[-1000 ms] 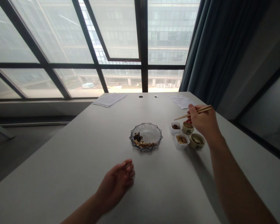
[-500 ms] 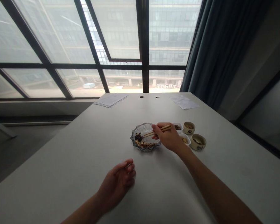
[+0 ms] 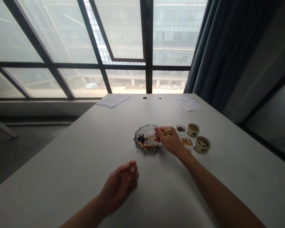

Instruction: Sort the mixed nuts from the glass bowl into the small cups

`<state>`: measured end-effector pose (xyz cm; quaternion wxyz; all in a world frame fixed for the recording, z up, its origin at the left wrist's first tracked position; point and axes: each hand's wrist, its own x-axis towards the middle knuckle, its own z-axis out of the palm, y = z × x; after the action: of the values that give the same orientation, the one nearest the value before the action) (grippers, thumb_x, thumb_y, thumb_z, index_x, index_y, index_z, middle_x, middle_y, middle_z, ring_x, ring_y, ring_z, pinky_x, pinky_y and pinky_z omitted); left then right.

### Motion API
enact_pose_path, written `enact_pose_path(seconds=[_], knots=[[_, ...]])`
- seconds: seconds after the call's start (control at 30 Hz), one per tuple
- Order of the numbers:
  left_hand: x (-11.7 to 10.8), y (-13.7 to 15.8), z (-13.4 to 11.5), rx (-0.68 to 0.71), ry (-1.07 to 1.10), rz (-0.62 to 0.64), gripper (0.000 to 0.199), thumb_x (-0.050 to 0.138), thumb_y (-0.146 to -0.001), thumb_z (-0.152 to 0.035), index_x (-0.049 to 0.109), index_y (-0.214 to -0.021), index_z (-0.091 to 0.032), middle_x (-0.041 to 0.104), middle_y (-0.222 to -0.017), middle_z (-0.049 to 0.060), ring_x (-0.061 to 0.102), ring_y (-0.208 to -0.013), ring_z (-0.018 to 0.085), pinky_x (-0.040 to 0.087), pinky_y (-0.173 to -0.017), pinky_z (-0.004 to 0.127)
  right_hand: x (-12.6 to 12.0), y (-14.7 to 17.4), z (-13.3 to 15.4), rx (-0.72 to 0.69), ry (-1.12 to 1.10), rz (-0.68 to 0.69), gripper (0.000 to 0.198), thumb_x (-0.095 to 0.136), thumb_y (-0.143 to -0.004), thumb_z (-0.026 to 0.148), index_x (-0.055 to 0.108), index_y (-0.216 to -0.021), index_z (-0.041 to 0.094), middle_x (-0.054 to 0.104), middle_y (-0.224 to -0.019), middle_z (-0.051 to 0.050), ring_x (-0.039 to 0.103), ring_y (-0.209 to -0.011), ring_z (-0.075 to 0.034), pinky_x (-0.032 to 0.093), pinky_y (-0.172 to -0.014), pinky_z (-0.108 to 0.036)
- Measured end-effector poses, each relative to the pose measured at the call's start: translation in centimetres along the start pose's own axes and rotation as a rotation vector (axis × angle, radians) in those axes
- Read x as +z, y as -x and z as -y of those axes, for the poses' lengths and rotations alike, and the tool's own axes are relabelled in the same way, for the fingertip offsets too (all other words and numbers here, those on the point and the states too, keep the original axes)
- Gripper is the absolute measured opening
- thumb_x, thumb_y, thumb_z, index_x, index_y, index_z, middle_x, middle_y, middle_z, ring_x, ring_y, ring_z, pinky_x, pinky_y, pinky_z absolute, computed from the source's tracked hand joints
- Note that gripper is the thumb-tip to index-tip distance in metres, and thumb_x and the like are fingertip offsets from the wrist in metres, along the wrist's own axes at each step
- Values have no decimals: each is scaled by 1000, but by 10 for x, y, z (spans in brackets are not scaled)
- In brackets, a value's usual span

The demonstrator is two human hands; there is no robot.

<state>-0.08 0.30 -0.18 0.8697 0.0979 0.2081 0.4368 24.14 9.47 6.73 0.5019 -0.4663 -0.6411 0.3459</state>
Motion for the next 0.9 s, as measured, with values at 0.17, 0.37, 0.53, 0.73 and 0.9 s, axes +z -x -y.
enact_pose_path(seconds=[0.17,0.37,0.53,0.73,0.9], knots=[[0,0,0,7,-4,6,16,77,-85,-10,67,-98,-8,50,-77,-1,45,-60,10,37,-51,20,-4,0,4,-11,44,-24,47,58,-95,57,67,-68,19,75,-67,-6,75,-61,-23,56,-55,-27],[-1,0,0,4,-1,18,14,75,-86,-11,67,-99,-9,50,-77,-1,44,-60,9,38,-51,20,-16,0,18,-5,87,8,47,58,-95,58,72,-74,18,76,-67,-8,76,-62,-23,57,-58,-27],[0,0,0,3,3,20,13,74,-86,-10,67,-97,-9,50,-77,-1,44,-60,9,37,-51,20,-14,1,20,6,113,35,43,60,-95,52,69,-71,18,74,-62,-6,75,-60,-22,54,-53,-24],[2,1,1,8,-5,-7,13,73,-86,-10,67,-97,-10,49,-77,-1,44,-59,10,38,-50,20,-12,1,17,21,103,29,44,61,-94,53,69,-69,18,75,-62,-8,76,-60,-23,55,-54,-25],[3,1,1,10,-2,-10,14,73,-86,-10,66,-98,-10,50,-77,-1,44,-59,10,38,-50,20,-10,0,8,15,71,-45,49,61,-93,60,71,-70,18,77,-68,-10,77,-62,-24,59,-55,-27]])
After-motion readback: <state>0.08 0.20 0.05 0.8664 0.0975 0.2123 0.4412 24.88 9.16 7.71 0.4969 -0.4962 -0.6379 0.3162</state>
